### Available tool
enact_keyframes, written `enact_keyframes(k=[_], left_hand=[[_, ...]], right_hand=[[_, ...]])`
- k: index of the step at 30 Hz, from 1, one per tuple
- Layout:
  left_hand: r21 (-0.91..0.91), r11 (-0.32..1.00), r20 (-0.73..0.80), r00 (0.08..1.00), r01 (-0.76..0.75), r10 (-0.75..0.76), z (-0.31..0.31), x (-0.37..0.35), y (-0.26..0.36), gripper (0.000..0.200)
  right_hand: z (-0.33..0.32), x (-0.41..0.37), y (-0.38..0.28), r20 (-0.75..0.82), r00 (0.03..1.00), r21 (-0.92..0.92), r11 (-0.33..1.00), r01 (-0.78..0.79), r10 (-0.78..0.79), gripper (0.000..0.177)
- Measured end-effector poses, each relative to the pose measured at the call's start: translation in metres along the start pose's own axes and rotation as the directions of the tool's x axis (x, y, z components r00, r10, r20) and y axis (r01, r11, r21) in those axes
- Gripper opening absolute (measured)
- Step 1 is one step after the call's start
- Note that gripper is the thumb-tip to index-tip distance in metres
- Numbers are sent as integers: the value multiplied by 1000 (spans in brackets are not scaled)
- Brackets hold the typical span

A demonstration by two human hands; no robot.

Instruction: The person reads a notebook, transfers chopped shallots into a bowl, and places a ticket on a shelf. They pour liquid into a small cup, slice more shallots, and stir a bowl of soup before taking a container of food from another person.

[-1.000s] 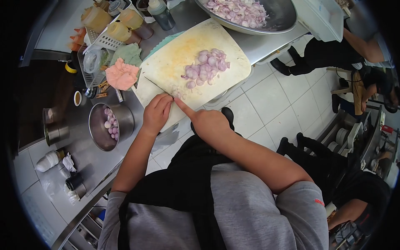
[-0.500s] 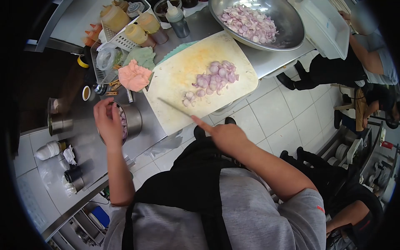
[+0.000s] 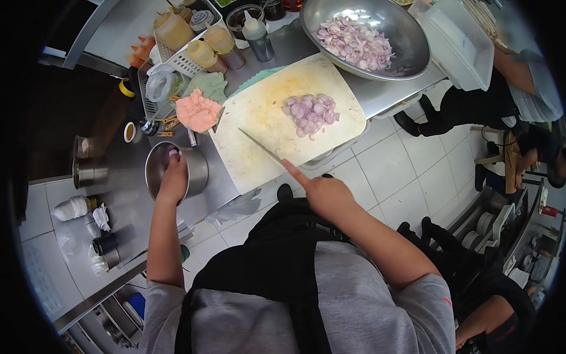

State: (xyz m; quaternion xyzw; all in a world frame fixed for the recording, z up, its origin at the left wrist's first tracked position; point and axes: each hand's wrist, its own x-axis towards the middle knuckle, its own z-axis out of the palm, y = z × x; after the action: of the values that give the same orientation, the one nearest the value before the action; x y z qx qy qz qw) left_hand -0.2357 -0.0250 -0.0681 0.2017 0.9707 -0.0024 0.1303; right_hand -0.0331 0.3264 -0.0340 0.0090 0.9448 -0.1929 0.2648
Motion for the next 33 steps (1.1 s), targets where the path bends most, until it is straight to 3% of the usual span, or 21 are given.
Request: enact_keyframes(k=[2, 4, 6, 7, 9, 10, 12, 13, 14, 16, 18, 20, 22, 23, 26, 33], left_hand=[[-60, 998, 132, 991, 37, -29, -10, 0, 8, 53], [-95, 995, 119, 992, 40, -29, -9, 1, 6, 48], [-74, 990, 41, 992, -116, 119, 6, 12, -10, 38], [-74, 990, 37, 992, -121, 124, 6, 12, -11, 38], [-403, 910, 95, 994, 95, -61, -15, 4, 4, 22], [-404, 910, 89, 994, 89, -57, -15, 3, -1, 22], [-590, 807, -117, 992, -33, -45, -21, 2, -8, 11], [-637, 760, -21, 984, 124, -177, -26, 1, -13, 7], [-638, 761, -22, 985, 119, -172, -34, -3, -12, 7], [-580, 811, -372, 911, -79, -177, -47, -9, -10, 6], [-603, 796, -386, 888, -38, -251, -67, -14, 24, 8], [-578, 776, -491, 867, -251, -85, -74, -19, 71, 13], [-328, 815, -593, 776, -477, 215, -51, -9, 111, 21], [-319, 832, -526, 815, -454, 243, -44, -8, 139, 23], [-289, 891, -382, 896, -349, 227, -5, 11, 186, 26], [-152, 912, -464, 842, -381, 275, 27, 14, 194, 24]], right_hand=[[6, 0, -5, -14, 999, 14, 999, 38, -38, 97], [4, 0, -7, 18, 1000, 50, 999, 7, -8, 89], [4, -1, -3, -10, 1000, 46, 999, 4, -3, 89], [4, -2, -1, -30, 1000, 43, 999, 1, 0, 89], [1, -4, 3, -41, 999, 40, 999, -13, 14, 89], [-1, -4, 4, -50, 998, 38, 999, -23, 25, 89], [-6, -7, 3, -49, 998, 30, 999, -29, 31, 88], [-6, -8, 2, -38, 999, 23, 999, -33, 34, 88], [-5, -10, 0, -40, 998, 23, 999, -38, 39, 88], [0, -13, -2, -17, 996, -23, 996, 92, -92, 98], [0, -13, 0, 8, 997, -23, 997, 76, -75, 97], [2, -12, 6, 36, 997, -24, 998, 65, -64, 97], [1, -5, 25, -31, 997, 32, 997, -66, 67, 97], [-9, -3, 26, -25, 990, 18, 990, -139, 139, 96], [-13, -3, 34, -71, 988, 10, 990, -139, 139, 96], [2, -11, 18, -76, 993, 113, 990, -81, 90, 95]])
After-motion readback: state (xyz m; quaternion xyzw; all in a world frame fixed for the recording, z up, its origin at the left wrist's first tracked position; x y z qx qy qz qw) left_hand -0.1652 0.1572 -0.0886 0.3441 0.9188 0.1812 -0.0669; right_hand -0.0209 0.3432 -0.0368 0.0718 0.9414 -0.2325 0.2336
